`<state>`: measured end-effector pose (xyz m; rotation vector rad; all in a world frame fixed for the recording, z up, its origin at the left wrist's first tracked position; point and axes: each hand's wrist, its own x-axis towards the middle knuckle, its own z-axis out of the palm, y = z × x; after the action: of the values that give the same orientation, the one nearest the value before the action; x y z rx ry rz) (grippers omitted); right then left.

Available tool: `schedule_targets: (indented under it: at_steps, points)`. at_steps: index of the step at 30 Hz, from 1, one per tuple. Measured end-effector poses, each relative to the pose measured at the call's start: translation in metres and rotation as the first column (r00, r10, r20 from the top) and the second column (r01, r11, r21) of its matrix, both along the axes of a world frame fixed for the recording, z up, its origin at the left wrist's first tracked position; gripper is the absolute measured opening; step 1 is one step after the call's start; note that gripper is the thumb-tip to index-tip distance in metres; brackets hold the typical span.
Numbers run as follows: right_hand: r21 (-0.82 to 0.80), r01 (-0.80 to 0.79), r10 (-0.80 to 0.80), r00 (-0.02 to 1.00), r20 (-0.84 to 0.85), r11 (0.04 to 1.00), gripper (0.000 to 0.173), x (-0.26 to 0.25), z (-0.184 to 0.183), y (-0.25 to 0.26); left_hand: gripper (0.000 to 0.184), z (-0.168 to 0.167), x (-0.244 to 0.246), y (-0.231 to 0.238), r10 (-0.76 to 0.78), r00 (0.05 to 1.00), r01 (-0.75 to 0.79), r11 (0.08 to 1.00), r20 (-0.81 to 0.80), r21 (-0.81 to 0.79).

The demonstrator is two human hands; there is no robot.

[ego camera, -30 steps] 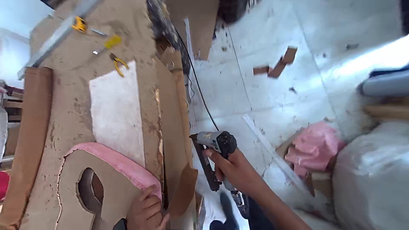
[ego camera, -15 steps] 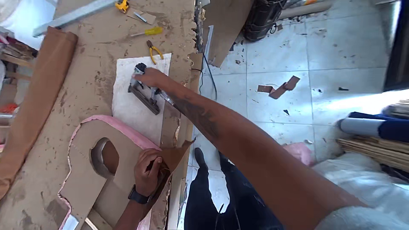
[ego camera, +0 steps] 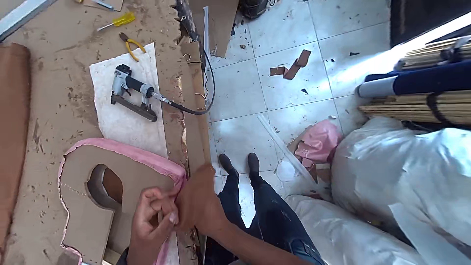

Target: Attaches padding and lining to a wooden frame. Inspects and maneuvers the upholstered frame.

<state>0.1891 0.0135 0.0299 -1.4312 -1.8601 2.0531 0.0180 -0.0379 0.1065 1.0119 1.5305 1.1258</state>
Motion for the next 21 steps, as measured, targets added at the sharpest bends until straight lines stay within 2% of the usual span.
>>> schedule_targets:
  at_steps: [2, 4, 7, 9, 10, 11, 13, 14, 15, 16, 17, 19, 20, 21]
  points:
    - [0.05, 0.024, -0.021, 0.998, -0.067, 0.998, 0.029, -0.001, -0.013, 0.003, 0.036, 0.002, 0.009, -0.028, 0.133, 0.99, -0.136, 0.988, -0.047, -0.068]
    - [0.052, 0.004, 0.0, 0.997, -0.073, 0.999, 0.025, 0.01, -0.026, 0.001, 0.036, -0.006, 0.02, -0.055, 0.22, 0.972, -0.229, 0.966, -0.088, -0.116]
    - [0.061, 0.004, -0.003, 1.0, -0.017, 0.998, 0.027, 0.022, -0.037, -0.004, 0.053, -0.016, 0.037, -0.077, 0.193, 0.942, -0.233, 0.965, -0.275, -0.121]
    - [0.07, 0.054, -0.05, 0.997, -0.064, 0.996, 0.027, 0.017, -0.041, -0.006, 0.081, -0.005, 0.036, -0.08, 0.044, 0.844, -0.182, 0.961, -0.535, -0.208]
    - [0.057, 0.082, -0.076, 0.991, -0.107, 0.995, 0.026, 0.015, -0.039, -0.005, 0.094, 0.004, 0.031, -0.083, -0.087, 0.78, -0.156, 0.932, -0.62, -0.327]
    - [0.036, 0.116, -0.109, 0.98, -0.168, 0.993, 0.025, 0.013, -0.036, -0.004, 0.096, 0.012, 0.026, -0.087, -0.236, 0.728, -0.121, 0.88, -0.644, -0.46]
    - [-0.017, 0.162, -0.161, 0.949, -0.271, 0.987, 0.025, 0.008, -0.029, -0.002, 0.068, 0.017, 0.013, -0.105, -0.484, 0.655, -0.026, 0.754, -0.581, -0.657]
    - [-0.04, 0.155, -0.16, 0.944, -0.289, 0.987, 0.026, 0.002, -0.025, -0.001, 0.05, 0.018, 0.007, -0.112, -0.541, 0.636, 0.012, 0.719, -0.55, -0.694]
    - [-0.056, 0.139, -0.149, 0.942, -0.3, 0.989, 0.028, -0.005, -0.021, 0.003, 0.038, 0.022, 0.0, -0.111, -0.535, 0.642, 0.023, 0.73, -0.55, -0.683]
    - [-0.063, 0.123, -0.136, 0.944, -0.301, 0.99, 0.029, -0.012, -0.018, 0.007, 0.037, 0.027, -0.005, -0.102, -0.465, 0.677, 0.001, 0.776, -0.57, -0.631]
    - [-0.059, 0.114, -0.127, 0.948, -0.292, 0.992, 0.03, -0.017, -0.016, 0.009, 0.049, 0.033, -0.007, -0.086, -0.358, 0.722, -0.049, 0.827, -0.592, -0.56]
    - [-0.046, 0.114, -0.122, 0.955, -0.271, 0.992, 0.03, -0.024, -0.015, 0.01, 0.09, 0.033, -0.004, -0.04, -0.23, 0.749, -0.116, 0.878, -0.622, -0.464]
    - [-0.033, 0.108, -0.113, 0.964, -0.24, 0.994, 0.029, -0.024, -0.014, 0.011, 0.096, 0.024, 0.001, -0.022, -0.234, 0.73, -0.107, 0.889, -0.642, -0.446]
    - [-0.021, 0.088, -0.09, 0.979, -0.182, 0.996, 0.028, -0.021, -0.013, 0.013, 0.084, 0.011, 0.005, -0.016, -0.25, 0.728, -0.077, 0.895, -0.638, -0.44]
